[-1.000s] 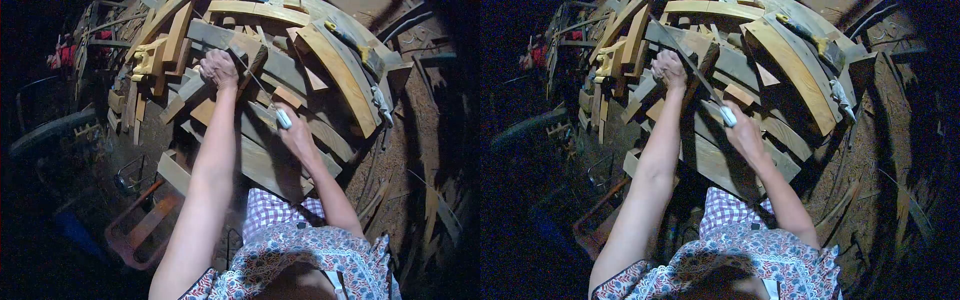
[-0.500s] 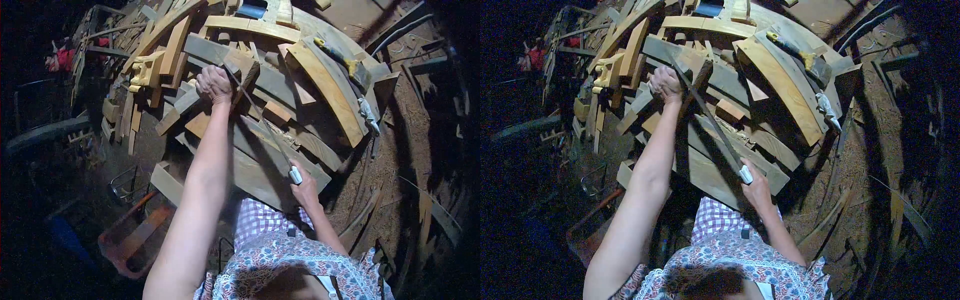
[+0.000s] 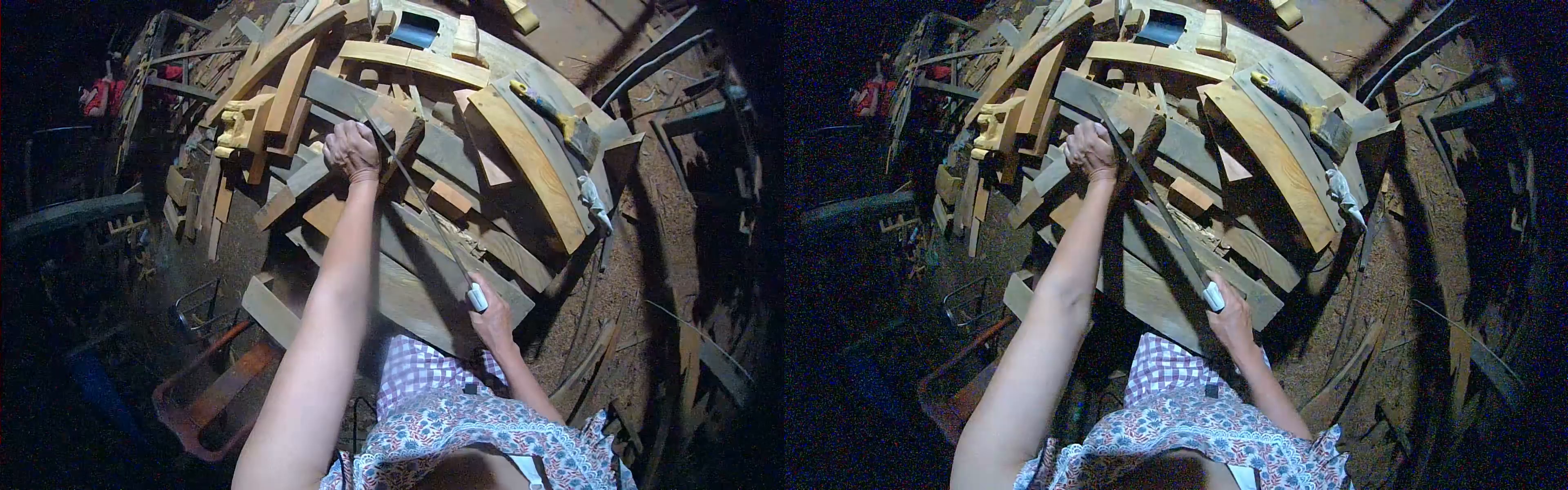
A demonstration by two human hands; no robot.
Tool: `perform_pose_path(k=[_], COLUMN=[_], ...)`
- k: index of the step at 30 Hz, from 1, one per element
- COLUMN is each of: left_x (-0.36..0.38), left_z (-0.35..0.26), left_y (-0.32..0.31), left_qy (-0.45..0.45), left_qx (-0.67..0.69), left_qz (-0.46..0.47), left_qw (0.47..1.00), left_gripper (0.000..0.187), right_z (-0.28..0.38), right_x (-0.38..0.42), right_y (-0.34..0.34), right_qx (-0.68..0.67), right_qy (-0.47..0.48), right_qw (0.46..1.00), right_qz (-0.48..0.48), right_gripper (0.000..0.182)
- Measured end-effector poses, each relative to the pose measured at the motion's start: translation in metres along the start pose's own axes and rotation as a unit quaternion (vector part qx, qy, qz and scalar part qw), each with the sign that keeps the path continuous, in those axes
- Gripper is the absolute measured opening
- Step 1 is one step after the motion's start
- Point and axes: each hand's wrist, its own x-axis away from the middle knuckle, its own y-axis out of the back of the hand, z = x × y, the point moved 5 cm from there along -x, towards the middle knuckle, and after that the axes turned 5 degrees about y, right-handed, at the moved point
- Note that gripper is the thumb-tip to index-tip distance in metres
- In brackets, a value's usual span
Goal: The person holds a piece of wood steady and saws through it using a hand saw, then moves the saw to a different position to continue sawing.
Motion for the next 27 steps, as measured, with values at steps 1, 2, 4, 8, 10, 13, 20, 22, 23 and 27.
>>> perform_pose_path(k=[1, 2, 4, 8, 10, 13, 20, 22, 23, 27], left_x=[0.0, 0.001, -0.001, -0.001, 0.0, -0.001, -0.002, 0.0, 0.001, 0.004], left_z=[0.0, 0.001, -0.001, -0.002, -0.001, -0.001, -0.001, 0.0, 0.001, 0.006], left_y=[-0.001, -0.002, 0.001, 0.002, 0.0, 0.002, 0.0, -0.002, -0.002, -0.01], left_qy=[0.0, 0.003, 0.006, 0.011, 0.012, 0.006, 0.012, 0.015, 0.014, 0.007], left_qx=[0.0, -0.006, -0.012, -0.021, -0.018, -0.015, -0.026, -0.031, -0.022, -0.018], left_qz=[-0.001, 0.0, 0.0, 0.023, 0.018, 0.002, 0.036, 0.037, 0.03, 0.046], left_qw=[1.0, 1.0, 1.0, 0.999, 1.0, 1.0, 0.999, 0.999, 0.999, 0.999], left_gripper=[0.015, 0.015, 0.015, 0.015, 0.015, 0.016, 0.019, 0.019, 0.019, 0.02], right_z=[-0.001, -0.001, 0.0, -0.003, -0.001, 0.0, -0.003, 0.011, 0.018, 0.023], right_x=[0.001, 0.001, 0.002, 0.002, 0.002, 0.002, 0.002, 0.005, 0.005, 0.003], right_y=[-0.001, -0.001, 0.0, -0.001, 0.0, 0.0, 0.0, 0.011, 0.016, 0.02], right_qx=[0.005, 0.01, 0.014, 0.005, 0.005, -0.002, 0.026, 0.063, 0.098, 0.096], right_qy=[0.016, 0.032, 0.013, 0.006, 0.001, -0.003, 0.028, 0.01, -0.004, 0.002], right_qw=[1.0, 0.999, 1.0, 1.0, 1.0, 1.0, 0.999, 0.998, 0.995, 0.994], right_qz=[-0.008, -0.016, -0.004, 0.005, -0.001, -0.009, 0.005, -0.003, -0.01, -0.045], right_gripper=[0.063, 0.065, 0.065, 0.066, 0.064, 0.064, 0.064, 0.064, 0.064, 0.064])
